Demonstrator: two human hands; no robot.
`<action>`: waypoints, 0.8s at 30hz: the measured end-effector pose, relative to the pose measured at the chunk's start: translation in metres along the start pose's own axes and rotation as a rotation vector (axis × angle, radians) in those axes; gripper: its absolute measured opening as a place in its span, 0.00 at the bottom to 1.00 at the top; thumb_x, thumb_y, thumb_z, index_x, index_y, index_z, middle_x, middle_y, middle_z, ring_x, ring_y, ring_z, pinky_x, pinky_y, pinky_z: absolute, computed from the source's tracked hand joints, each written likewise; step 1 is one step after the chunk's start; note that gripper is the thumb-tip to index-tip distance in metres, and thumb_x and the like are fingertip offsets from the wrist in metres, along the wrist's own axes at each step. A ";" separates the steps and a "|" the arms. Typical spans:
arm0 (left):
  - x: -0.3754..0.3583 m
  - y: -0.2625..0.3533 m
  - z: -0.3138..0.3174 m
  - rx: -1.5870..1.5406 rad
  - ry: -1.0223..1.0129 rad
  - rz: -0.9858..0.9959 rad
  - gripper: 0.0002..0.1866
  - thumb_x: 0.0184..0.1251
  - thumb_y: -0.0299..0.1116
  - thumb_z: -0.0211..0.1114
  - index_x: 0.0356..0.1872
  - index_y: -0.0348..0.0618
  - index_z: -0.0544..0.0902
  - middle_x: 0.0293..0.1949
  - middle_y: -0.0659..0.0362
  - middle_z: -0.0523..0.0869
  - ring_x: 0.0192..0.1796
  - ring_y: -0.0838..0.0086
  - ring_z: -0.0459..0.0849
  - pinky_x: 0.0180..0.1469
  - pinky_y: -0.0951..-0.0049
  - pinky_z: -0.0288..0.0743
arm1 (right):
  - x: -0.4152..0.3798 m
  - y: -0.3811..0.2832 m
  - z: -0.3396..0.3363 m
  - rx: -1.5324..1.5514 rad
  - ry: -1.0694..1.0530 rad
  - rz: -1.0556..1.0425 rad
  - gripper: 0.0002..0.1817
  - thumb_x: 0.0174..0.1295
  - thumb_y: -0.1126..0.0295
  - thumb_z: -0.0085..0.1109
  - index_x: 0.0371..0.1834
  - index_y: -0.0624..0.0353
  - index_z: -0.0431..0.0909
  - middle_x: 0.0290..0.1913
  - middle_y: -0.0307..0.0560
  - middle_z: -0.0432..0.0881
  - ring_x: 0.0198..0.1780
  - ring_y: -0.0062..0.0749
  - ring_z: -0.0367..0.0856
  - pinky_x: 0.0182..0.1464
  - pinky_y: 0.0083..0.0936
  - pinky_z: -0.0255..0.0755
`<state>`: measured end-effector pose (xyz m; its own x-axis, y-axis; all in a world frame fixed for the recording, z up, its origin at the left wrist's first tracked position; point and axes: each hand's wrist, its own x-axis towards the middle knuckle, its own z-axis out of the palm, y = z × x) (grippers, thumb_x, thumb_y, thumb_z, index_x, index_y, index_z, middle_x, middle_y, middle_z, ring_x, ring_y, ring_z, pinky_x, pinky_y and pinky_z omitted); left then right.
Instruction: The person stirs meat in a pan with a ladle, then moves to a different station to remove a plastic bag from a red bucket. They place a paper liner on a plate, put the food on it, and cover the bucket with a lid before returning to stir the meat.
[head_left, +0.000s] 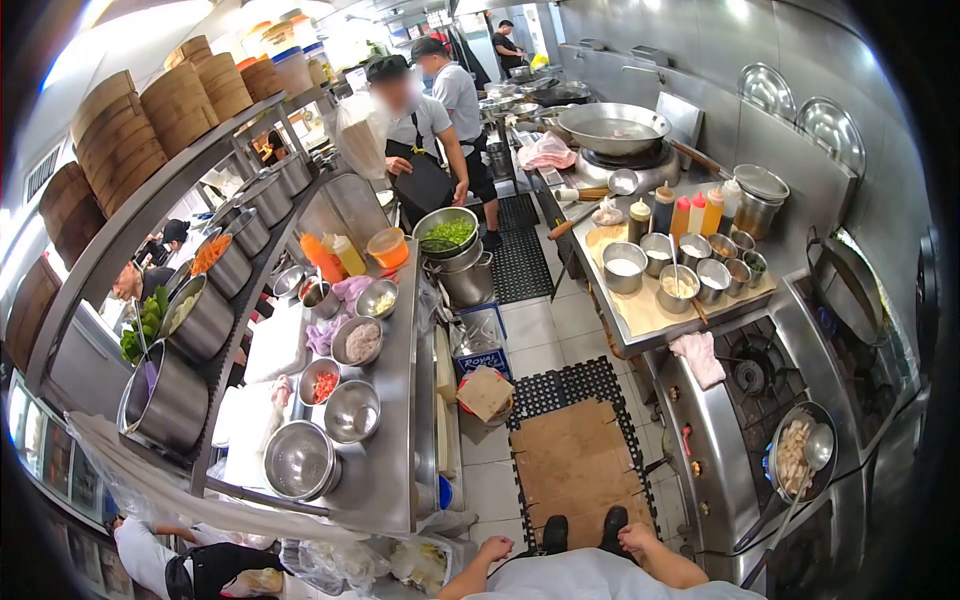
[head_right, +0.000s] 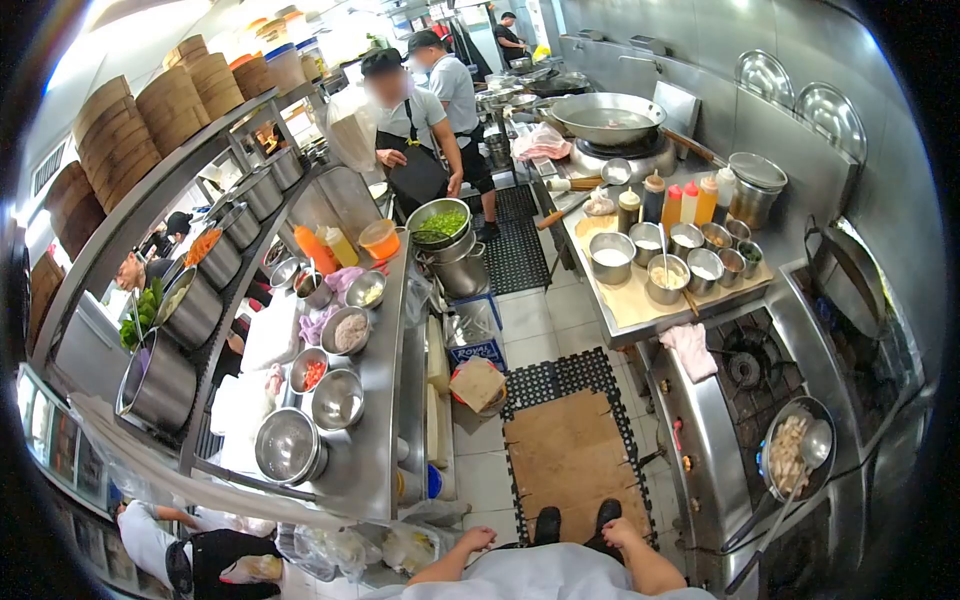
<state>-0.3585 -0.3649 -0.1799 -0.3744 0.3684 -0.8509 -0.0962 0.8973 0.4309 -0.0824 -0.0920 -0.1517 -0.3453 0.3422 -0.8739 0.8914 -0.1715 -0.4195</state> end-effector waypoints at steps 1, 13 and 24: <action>0.000 0.000 0.000 -0.014 0.007 0.015 0.15 0.59 0.44 0.58 0.37 0.44 0.81 0.30 0.62 0.84 0.25 0.78 0.82 0.24 0.75 0.73 | -0.003 -0.003 -0.001 -0.012 0.001 -0.001 0.11 0.61 0.69 0.53 0.44 0.58 0.78 0.30 0.40 0.82 0.26 0.23 0.79 0.28 0.22 0.75; 0.005 0.004 0.000 0.045 -0.020 -0.030 0.14 0.63 0.44 0.58 0.42 0.46 0.79 0.35 0.63 0.84 0.30 0.78 0.81 0.27 0.76 0.73 | 0.008 0.003 0.000 0.008 -0.001 0.013 0.11 0.61 0.69 0.55 0.45 0.57 0.79 0.31 0.40 0.82 0.26 0.23 0.79 0.28 0.20 0.75; -0.002 0.011 -0.003 0.030 -0.023 -0.039 0.14 0.63 0.44 0.57 0.42 0.46 0.80 0.35 0.63 0.84 0.30 0.78 0.82 0.28 0.76 0.74 | -0.001 -0.005 0.000 0.035 0.018 0.015 0.10 0.61 0.70 0.54 0.43 0.58 0.79 0.30 0.40 0.82 0.25 0.24 0.78 0.27 0.21 0.73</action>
<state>-0.3619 -0.3568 -0.1728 -0.3497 0.3377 -0.8739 -0.0826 0.9180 0.3879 -0.0869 -0.0917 -0.1485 -0.3262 0.3559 -0.8758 0.8857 -0.2087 -0.4147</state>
